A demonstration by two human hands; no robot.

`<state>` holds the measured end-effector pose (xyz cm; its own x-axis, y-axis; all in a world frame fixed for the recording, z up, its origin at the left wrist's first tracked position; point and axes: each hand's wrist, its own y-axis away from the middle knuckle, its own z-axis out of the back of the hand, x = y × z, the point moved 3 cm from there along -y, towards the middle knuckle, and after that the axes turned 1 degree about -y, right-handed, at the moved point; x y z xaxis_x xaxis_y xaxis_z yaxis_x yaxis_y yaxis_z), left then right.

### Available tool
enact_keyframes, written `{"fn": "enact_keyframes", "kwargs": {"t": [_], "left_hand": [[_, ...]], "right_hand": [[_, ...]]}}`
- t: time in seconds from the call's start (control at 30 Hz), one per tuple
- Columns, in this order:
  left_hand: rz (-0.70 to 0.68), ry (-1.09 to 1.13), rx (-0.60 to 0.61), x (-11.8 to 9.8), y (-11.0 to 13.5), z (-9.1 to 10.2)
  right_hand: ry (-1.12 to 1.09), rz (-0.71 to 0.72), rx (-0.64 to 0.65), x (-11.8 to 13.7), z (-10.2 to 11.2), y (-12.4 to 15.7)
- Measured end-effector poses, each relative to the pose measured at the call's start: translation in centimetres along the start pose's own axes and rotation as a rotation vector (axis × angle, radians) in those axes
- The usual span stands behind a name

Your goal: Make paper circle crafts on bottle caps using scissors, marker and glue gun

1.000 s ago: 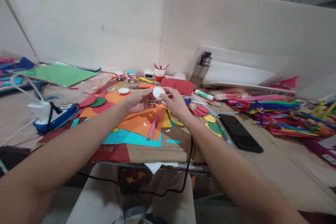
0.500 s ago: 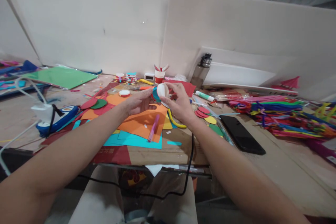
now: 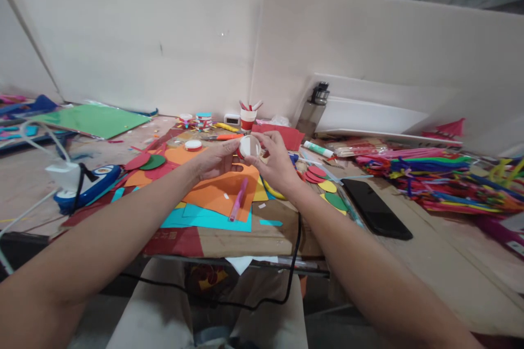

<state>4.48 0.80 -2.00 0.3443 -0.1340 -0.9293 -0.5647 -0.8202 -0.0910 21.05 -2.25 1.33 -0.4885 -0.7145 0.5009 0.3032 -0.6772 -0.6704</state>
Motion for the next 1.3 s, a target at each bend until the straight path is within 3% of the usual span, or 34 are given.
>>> {"fn": "enact_keyframes", "kwargs": {"t": [0.27,0.43,0.57,0.7,0.77,0.83,1.03,1.17,1.3], "left_hand": [[0.086,0.069,-0.006,-0.4,-0.1,0.0],[0.041,0.034,-0.206,-0.6,-0.2,0.7],[0.000,-0.025,-0.423,-0.8,-0.1,1.5],[-0.020,-0.044,-0.536,-0.9,-0.1,2.2],[-0.024,-0.062,-0.534,-0.8,-0.2,2.3],[-0.009,-0.096,-0.516,-0.6,-0.2,2.1],[0.020,-0.273,-0.363,0.1,0.0,0.2],[0.004,-0.299,-0.232,0.3,0.1,-0.9],[-0.005,-0.300,-0.186,0.3,0.0,-0.7]], "right_hand": [[-0.235,-0.238,-0.085,-0.2,0.8,-0.2],[-0.148,-0.377,-0.067,-0.7,1.3,-0.3],[0.042,-0.478,0.131,-1.2,1.3,0.0],[0.144,-0.368,0.425,-0.9,0.4,0.7],[0.222,-0.301,0.474,-0.6,-0.1,0.9],[0.287,-0.266,0.445,-0.5,-0.4,1.0],[0.335,-0.114,0.121,0.1,-1.1,1.0],[0.482,-0.025,0.149,0.4,-1.7,1.3],[0.561,0.007,0.174,0.6,-2.0,1.3]]}}
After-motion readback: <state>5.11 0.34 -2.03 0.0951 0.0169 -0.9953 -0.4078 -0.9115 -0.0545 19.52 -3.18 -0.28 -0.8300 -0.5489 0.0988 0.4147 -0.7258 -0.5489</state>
